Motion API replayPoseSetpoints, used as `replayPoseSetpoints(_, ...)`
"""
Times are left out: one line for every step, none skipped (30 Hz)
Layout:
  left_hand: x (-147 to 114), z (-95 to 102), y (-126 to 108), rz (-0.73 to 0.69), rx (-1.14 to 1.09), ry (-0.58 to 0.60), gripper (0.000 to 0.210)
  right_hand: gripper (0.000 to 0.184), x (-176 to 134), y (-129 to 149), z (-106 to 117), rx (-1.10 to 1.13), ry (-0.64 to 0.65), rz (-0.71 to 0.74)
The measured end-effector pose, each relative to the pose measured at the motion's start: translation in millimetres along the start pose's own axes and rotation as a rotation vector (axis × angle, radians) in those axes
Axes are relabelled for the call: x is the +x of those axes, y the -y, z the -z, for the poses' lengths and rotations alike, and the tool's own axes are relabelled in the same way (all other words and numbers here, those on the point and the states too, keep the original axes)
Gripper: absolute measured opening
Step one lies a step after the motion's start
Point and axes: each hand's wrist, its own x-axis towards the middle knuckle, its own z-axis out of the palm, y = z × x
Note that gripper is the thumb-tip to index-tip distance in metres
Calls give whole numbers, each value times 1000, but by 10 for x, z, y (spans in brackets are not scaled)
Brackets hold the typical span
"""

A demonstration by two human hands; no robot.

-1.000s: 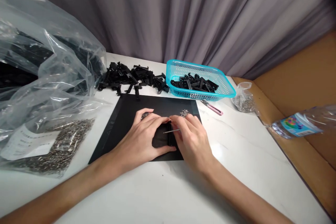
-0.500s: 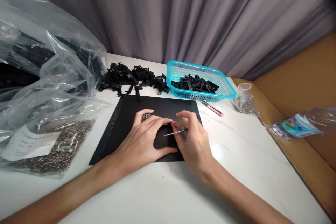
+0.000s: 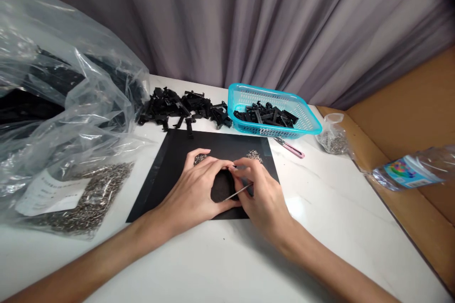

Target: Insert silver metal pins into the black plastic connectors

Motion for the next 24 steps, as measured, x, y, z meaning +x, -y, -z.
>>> replayPoseSetpoints(0, 1, 3, 7, 3, 4, 53, 22, 9, -13, 14, -11, -4, 14)
replayPoseSetpoints(0, 0, 6, 16, 4, 10, 55, 20, 19, -29, 29, -26, -10, 33)
replayPoseSetpoints(-2, -3, 11, 25, 3, 16, 57, 18, 29, -49, 43, -42, -18, 55)
replayPoseSetpoints(-4, -7, 17, 36, 0, 16, 58, 17, 39, -72, 57, -57, -22, 79)
replayPoseSetpoints(-6, -13, 24, 46, -4, 13, 60, 17, 49, -95, 69, -72, -25, 105)
replayPoseSetpoints(-9, -19, 30, 52, -7, 6, 62, 18, 59, -120, 80, -86, -16, 137)
replayPoseSetpoints(-11, -25, 36, 57, -9, 0, 63, 19, 69, -143, 90, -103, 1, 174)
replayPoseSetpoints(-12, -30, 41, 60, -10, -2, 64, 22, 79, -165, 101, -123, 26, 220)
replayPoseSetpoints(-13, -32, 43, 61, -10, -1, 64, 24, 89, -184, 113, -144, 52, 270)
replayPoseSetpoints(-14, -33, 45, 58, -9, 4, 64, 27, 100, -200, 125, -164, 77, 316)
replayPoseSetpoints(-14, -31, 44, 56, -9, 12, 63, 29, 110, -212, 138, -179, 93, 346)
replayPoseSetpoints(-13, -28, 42, 56, -8, 18, 63, 31, 118, -220, 149, -185, 99, 349)
replayPoseSetpoints(-13, -24, 40, 58, -7, 21, 63, 32, 125, -225, 158, -179, 94, 326)
replayPoseSetpoints(-12, -20, 37, 60, -6, 22, 63, 33, 129, -229, 164, -161, 85, 284)
replayPoseSetpoints(-12, -17, 36, 62, -4, 24, 63, 34, 130, -232, 167, -132, 71, 233)
replayPoseSetpoints(-12, -16, 35, 65, -4, 27, 63, 36, 127, -234, 165, -96, 59, 181)
replayPoseSetpoints(-11, -17, 35, 66, -4, 28, 63, 38, 123, -235, 161, -57, 52, 138)
replayPoseSetpoints(-11, -19, 36, 67, -6, 28, 63, 41, 116, -236, 154, -19, 50, 104)
replayPoseSetpoints(-12, -23, 39, 67, -7, 28, 63, 44, 109, -235, 147, 12, 51, 77)
replayPoseSetpoints(-12, -28, 42, 69, -10, 26, 63, 46, 104, -232, 139, 32, 54, 55)
replayPoseSetpoints(-12, -33, 44, 72, -13, 24, 64, 48, 99, -227, 132, 42, 56, 40)
replayPoseSetpoints(-13, -38, 47, 72, -16, 23, 64, 48, 97, -220, 126, 42, 55, 36)
replayPoseSetpoints(-12, -42, 47, 72, -19, 25, 64, 48, 97, -211, 121, 35, 49, 39)
replayPoseSetpoints(-12, -45, 47, 73, -22, 26, 64, 48, 98, -202, 115, 27, 39, 46)
